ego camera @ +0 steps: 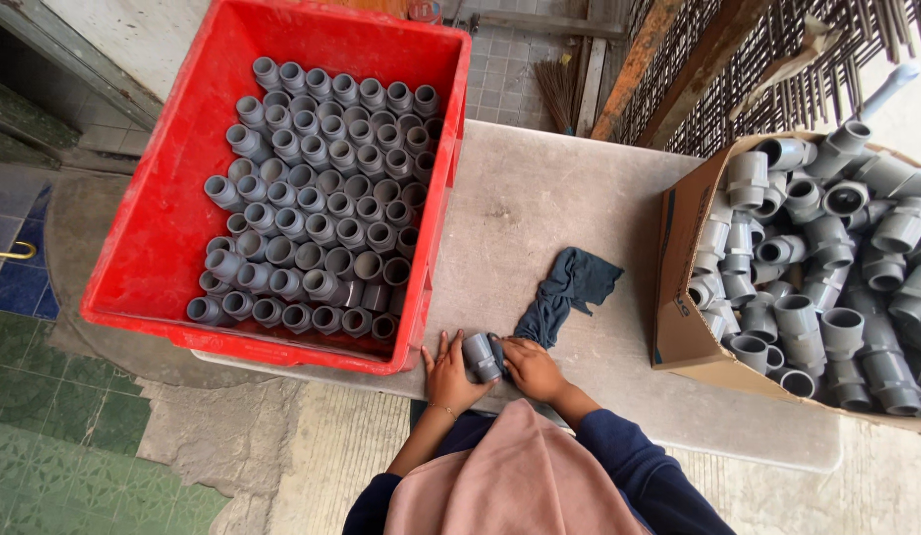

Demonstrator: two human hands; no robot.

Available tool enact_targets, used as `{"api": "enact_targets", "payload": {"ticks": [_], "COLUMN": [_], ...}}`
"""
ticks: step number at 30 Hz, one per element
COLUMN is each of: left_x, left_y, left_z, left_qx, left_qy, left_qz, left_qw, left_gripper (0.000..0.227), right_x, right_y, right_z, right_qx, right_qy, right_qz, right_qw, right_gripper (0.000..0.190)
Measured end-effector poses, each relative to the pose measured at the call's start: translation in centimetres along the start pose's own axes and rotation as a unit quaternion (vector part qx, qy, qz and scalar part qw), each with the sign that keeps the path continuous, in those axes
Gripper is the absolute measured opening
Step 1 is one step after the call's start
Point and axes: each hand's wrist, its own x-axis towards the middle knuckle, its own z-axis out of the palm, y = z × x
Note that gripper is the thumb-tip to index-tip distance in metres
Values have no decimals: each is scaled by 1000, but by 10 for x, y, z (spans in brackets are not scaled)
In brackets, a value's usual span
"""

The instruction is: The person repeatedly wipes gray plastic pipe fittings with a dark cloth and places them into a red crate. The person handles the fittings one at a time, wiping each before stacking them in the crate.

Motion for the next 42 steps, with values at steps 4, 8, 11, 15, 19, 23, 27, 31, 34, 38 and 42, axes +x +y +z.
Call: {"api": "enact_targets", "payload": {"ticks": [4, 8, 11, 15, 19, 23, 27, 31, 34, 38, 42], "left_x": [4, 7, 15, 11, 0, 3, 17, 48, 65, 91, 113], "left_y": [0, -12, 1, 49, 98, 101, 86, 34, -1, -37, -82], "left_z": [3, 34, 28, -34, -129, -206, -282, -321, -346, -349, -312], "left_qx": [-8, -80, -244, -377, -377, -419, -210, -147, -210, -132, -43], "left_qy": [0, 42, 25, -145, -203, -201, -166, -175, -257, -294, -327], "left_qz": [-7, -17, -59, -92, -63, 13, 56, -20, -53, -54, 19], "left_qw": [1000, 996, 968, 910, 901, 885, 962, 973, 942, 945, 944], "left_gripper": [116, 110, 82, 60, 85, 61, 76, 69, 71, 62, 52], "right_x": [-1, -14, -22, -24, 6, 63, 123, 190, 228, 265, 282], "right_y": [-15, -34, -15, -5, -68, -157, -211, -236, -246, -238, -230], "right_z": [-6, -23, -31, -57, -139, -221, -231, -197, -164, -121, -87], "right_qx": [45, 108, 41, -19, 135, 143, 130, 130, 189, 24, -57], "right_qy": [47, 51, 22, 68, 155, 91, 19, -46, -50, -212, -295], "right_qz": [-1, 5, -20, -4, 24, -144, -182, -149, -57, 121, 179], "right_qw": [998, 993, 999, 997, 978, 975, 975, 979, 979, 970, 937], "right_gripper": [38, 46, 45, 25, 55, 59, 61, 60, 63, 60, 63]}}
